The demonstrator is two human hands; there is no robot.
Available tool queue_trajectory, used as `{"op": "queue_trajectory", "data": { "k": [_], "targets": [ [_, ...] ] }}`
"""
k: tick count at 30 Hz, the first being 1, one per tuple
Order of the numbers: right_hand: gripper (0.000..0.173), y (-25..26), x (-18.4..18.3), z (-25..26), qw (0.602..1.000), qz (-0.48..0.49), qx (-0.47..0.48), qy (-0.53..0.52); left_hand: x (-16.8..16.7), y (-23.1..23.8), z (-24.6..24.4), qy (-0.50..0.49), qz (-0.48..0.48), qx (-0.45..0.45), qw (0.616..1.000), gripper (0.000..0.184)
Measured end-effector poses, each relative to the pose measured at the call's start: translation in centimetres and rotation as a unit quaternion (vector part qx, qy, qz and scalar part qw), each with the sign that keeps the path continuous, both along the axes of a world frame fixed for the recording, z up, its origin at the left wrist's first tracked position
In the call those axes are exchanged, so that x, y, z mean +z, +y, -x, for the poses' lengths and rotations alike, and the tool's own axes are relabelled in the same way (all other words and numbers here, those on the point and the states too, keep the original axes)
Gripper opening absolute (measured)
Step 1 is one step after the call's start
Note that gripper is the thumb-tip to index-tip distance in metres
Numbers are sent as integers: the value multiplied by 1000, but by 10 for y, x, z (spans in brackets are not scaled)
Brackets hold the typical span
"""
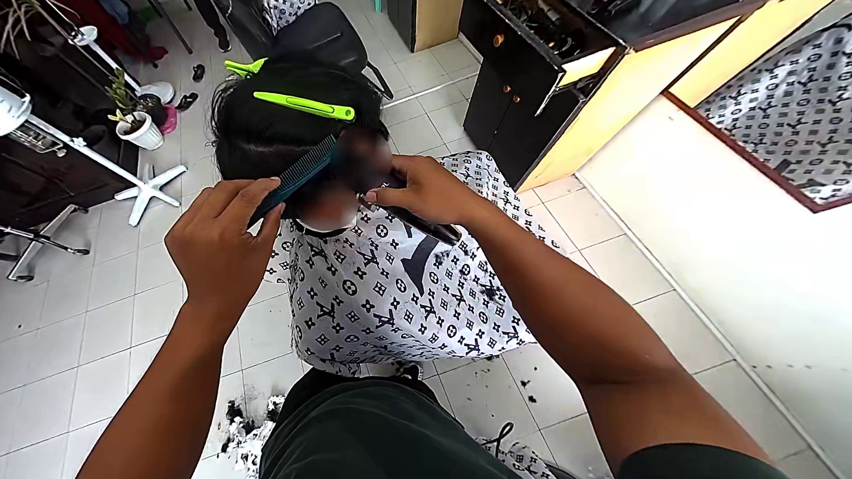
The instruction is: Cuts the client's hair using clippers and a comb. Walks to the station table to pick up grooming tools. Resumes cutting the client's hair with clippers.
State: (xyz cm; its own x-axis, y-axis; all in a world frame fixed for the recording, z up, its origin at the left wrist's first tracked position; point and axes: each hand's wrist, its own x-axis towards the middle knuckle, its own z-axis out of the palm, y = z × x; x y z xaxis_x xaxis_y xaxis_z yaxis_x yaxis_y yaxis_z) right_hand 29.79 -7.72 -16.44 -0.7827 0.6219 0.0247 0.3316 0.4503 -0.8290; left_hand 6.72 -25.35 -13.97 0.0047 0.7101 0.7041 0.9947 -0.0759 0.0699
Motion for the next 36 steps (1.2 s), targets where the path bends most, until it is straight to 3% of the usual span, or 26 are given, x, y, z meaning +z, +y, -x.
{"op": "queue_trajectory", "data": {
  "k": [3,8,12,16,21,26,30,34,36],
  "targets": [
    [36,2,5,0,996,-21,-20,-82,2,-1,-2,-1,-6,4,1000,21],
    [33,-1,-1,-1,999,-23,22,3,0,0,-2,3,5,7,1000,21],
    [40,-5,9,0,992,-49,-22,-112,1,0,-2,4,2,2,1000,21],
    [43,-13,-3,4,998,-67,8,6,0,2,-1,5,2,2,1000,22],
    [43,-21,2,3,988,-51,-69,-126,4,-2,-2,-6,10,6,1000,22],
    [45,-32,-8,9,996,-76,-49,-3,2,-1,1,-39,22,4,999,23],
    [44,-34,-1,11,986,-43,-98,-130,3,-3,3,-49,22,2,999,24],
    [43,-39,-9,15,995,-76,-56,17,3,-1,2,-45,26,5,999,23],
    [43,-44,-7,16,995,-72,-69,3,3,0,1,-47,31,6,998,23]
  ]
}}
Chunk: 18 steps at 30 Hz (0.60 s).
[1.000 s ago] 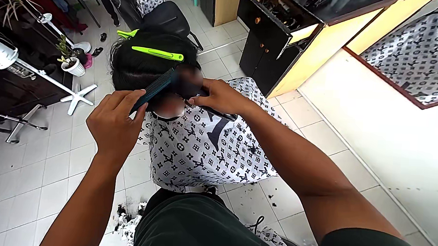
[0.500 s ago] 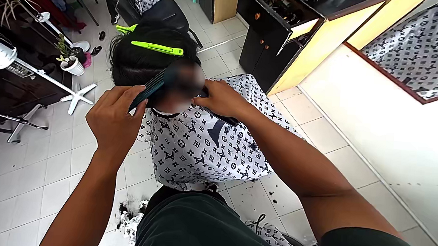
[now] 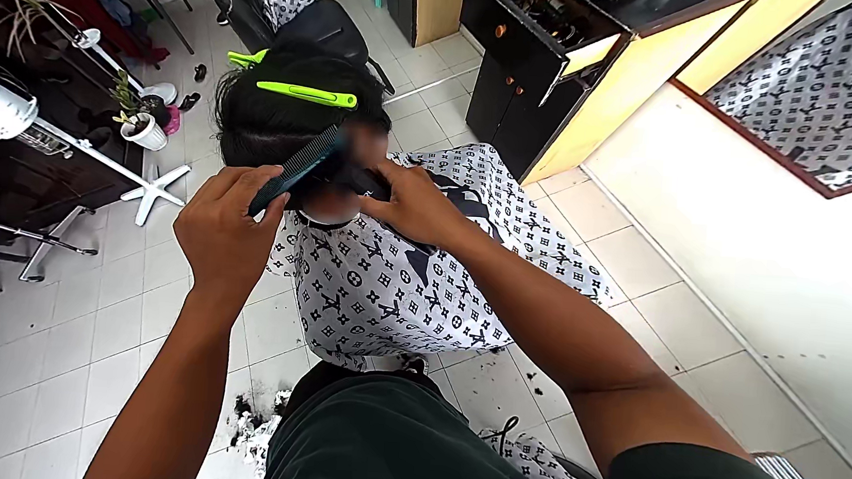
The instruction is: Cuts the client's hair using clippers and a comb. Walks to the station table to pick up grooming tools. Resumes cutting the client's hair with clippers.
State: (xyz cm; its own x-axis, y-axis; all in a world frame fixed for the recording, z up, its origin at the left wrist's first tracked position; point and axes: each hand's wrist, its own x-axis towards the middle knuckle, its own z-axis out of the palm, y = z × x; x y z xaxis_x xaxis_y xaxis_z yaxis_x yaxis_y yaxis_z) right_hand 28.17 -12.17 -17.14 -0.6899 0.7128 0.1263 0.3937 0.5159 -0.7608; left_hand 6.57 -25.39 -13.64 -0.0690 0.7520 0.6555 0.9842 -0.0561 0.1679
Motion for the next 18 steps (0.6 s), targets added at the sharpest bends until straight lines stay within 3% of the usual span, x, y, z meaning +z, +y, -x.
{"op": "queue_trajectory", "data": {
  "k": [2,4,8,13,16,18],
  "targets": [
    [44,-2,6,-1,995,23,-35,-86,1,-1,0,-2,-1,-1,1000,23],
    [45,-2,6,-1,993,28,-44,-107,0,-2,1,0,-5,-6,1000,23],
    [46,-12,-4,4,999,-22,-1,29,-3,0,3,-4,-5,-10,1000,23],
    [47,-16,3,5,992,21,-73,-101,-1,-4,7,-38,1,-19,999,26],
    [50,-22,-5,10,999,-28,-26,6,-4,-3,11,-51,7,-21,998,27],
    [49,-28,-6,13,998,-50,-16,24,-5,-4,12,-55,8,-22,998,27]
  ]
}}
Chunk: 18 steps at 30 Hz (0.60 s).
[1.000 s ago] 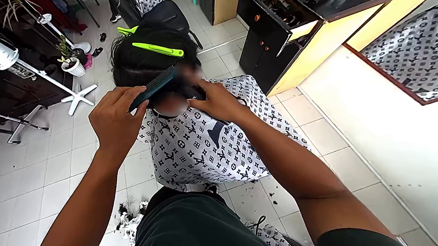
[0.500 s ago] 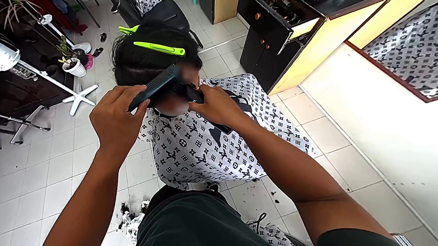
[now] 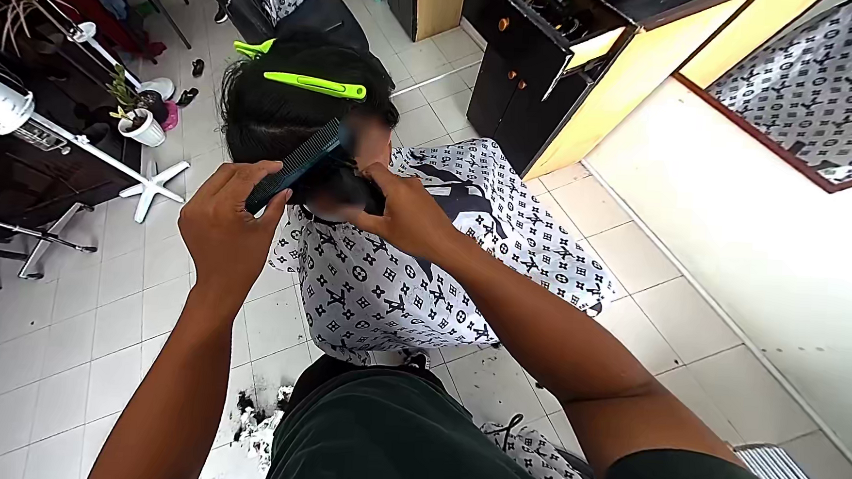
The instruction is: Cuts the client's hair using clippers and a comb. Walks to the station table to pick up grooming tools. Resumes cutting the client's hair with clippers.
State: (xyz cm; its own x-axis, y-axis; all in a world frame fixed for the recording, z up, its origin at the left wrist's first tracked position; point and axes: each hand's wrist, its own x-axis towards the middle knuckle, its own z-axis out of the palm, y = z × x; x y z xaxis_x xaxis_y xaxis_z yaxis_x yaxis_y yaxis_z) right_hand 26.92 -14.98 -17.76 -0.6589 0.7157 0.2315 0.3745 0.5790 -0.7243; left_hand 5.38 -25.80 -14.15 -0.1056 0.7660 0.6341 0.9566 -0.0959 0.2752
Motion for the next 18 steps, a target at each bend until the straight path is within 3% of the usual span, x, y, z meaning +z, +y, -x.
{"op": "queue_trajectory", "data": {
  "k": [4,9,14,18],
  "targets": [
    [49,2,8,-1,987,84,-61,-121,3,-5,2,-8,-4,-2,1000,28],
    [48,-3,6,4,1000,30,8,-3,-2,-2,4,-16,-2,-3,1000,28],
    [46,7,9,-3,985,97,-60,-131,0,-7,3,-6,-14,-6,1000,27],
    [47,3,5,3,998,67,12,18,-4,-3,2,-14,-6,-1,1000,27]
  ]
}}
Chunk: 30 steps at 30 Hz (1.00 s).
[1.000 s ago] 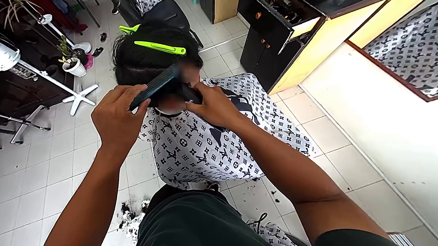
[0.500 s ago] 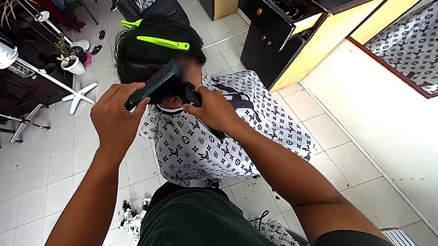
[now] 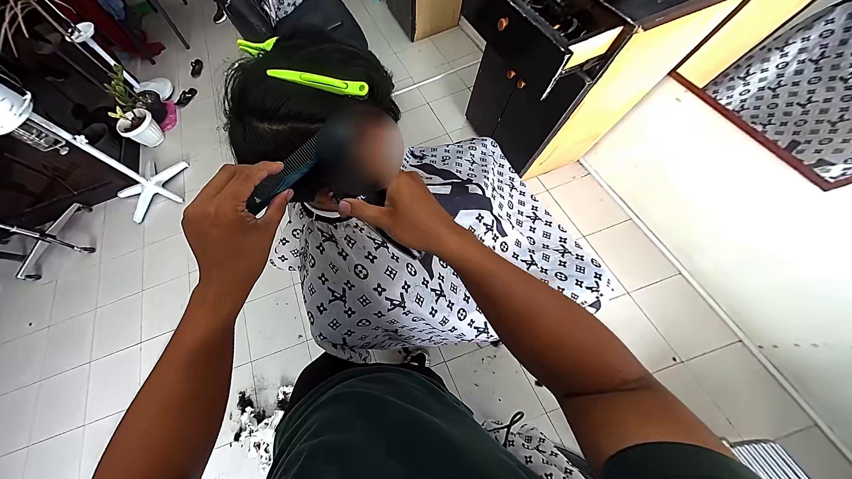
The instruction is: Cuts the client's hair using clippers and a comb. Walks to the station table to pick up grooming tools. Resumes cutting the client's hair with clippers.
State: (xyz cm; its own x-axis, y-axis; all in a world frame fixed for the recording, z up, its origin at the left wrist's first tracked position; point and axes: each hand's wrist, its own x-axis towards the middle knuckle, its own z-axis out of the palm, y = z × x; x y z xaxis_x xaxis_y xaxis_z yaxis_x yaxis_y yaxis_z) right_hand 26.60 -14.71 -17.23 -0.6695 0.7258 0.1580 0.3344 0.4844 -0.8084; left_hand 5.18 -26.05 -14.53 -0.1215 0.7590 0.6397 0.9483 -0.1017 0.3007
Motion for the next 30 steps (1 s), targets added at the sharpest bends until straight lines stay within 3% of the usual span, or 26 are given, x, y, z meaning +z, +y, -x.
{"op": "queue_trajectory", "data": {
  "k": [2,7,12,16,19,21,23,26,30],
  "targets": [
    [41,4,0,-3,999,13,28,17,1,0,-3,0,-2,3,1000,27],
    [40,48,-3,-31,984,103,31,-140,6,-7,1,-10,-24,-4,1000,27],
    [32,52,-8,-32,988,134,82,11,6,-5,9,-11,-41,-13,999,28],
    [32,12,-39,-71,978,201,46,39,8,-10,34,45,-21,-52,997,32],
    [35,-25,-82,-84,928,345,-10,141,-15,-4,30,114,70,-97,986,28],
    [41,-52,-102,-83,895,397,-57,195,-20,-1,34,149,45,-121,980,27],
    [43,-79,-119,-78,857,438,-111,247,-9,-4,50,103,24,-77,991,31],
    [45,-121,-138,-66,813,468,-182,295,-20,2,64,67,33,-72,995,34],
    [61,-175,-162,-46,735,441,-219,467,-59,3,81,125,-37,-215,968,30]
  ]
}}
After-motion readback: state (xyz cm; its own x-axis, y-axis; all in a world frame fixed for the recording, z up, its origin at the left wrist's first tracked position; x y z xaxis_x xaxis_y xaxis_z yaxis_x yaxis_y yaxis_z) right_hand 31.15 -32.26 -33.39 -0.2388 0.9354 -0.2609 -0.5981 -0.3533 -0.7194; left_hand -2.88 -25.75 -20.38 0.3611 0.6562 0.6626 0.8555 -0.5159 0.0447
